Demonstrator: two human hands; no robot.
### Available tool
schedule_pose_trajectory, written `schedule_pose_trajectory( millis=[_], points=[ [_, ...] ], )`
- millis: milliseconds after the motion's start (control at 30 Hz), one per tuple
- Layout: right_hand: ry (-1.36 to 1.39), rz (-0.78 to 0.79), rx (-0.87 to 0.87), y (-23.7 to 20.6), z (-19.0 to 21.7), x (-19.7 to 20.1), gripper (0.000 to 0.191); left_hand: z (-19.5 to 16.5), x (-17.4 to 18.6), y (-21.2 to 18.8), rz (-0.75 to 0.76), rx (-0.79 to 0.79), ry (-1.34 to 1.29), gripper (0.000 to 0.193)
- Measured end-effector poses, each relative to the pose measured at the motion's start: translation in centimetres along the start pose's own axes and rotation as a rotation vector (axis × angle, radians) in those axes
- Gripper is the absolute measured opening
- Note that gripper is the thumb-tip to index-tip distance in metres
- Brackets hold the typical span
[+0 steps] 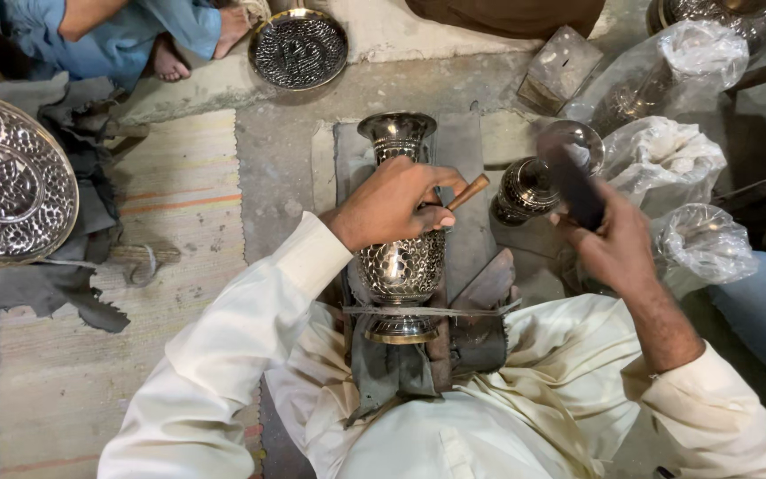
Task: The person sits on the floor and uses a hammer and chisel to emboss a decorative pattern on a metal vase. They repeatedly strike the chisel against the vase surface to create a textured design.
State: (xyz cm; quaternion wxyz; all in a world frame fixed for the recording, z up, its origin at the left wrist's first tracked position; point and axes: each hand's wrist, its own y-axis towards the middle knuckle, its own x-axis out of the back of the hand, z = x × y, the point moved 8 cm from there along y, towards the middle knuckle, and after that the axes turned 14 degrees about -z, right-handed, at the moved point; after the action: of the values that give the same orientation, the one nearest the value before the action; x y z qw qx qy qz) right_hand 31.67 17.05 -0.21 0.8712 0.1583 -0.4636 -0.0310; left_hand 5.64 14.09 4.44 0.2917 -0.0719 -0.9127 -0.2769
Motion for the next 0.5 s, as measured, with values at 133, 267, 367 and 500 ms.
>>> schedule_pose_trajectory(
  millis=[133, 267, 367, 500],
  points=[
    [-0.085, 0.138, 0.080, -0.5, 0.2, -0.7, 0.038, 1.2, 0.4, -0.6, 0.035, 0.188, -0.006, 0.038],
    [-0.129, 0.231, 0.052, -1.1, -0.8, -1.5, 0.039, 2.1, 1.9, -1.4, -0.081, 0.360, -0.170, 0.035],
    [0.120, 0.320, -0.107, -1.8, -1.6, -3.2, 0.034, 1.5, 1.4, -1.8, 0.026, 0.295, -0.195, 0.038],
    [0.257, 0.293, -0.125, -2.2, -1.7, -4.6, 0.030, 0.2, 1.6, -1.9, 0.002, 0.077, 0.009, 0.040]
  ],
)
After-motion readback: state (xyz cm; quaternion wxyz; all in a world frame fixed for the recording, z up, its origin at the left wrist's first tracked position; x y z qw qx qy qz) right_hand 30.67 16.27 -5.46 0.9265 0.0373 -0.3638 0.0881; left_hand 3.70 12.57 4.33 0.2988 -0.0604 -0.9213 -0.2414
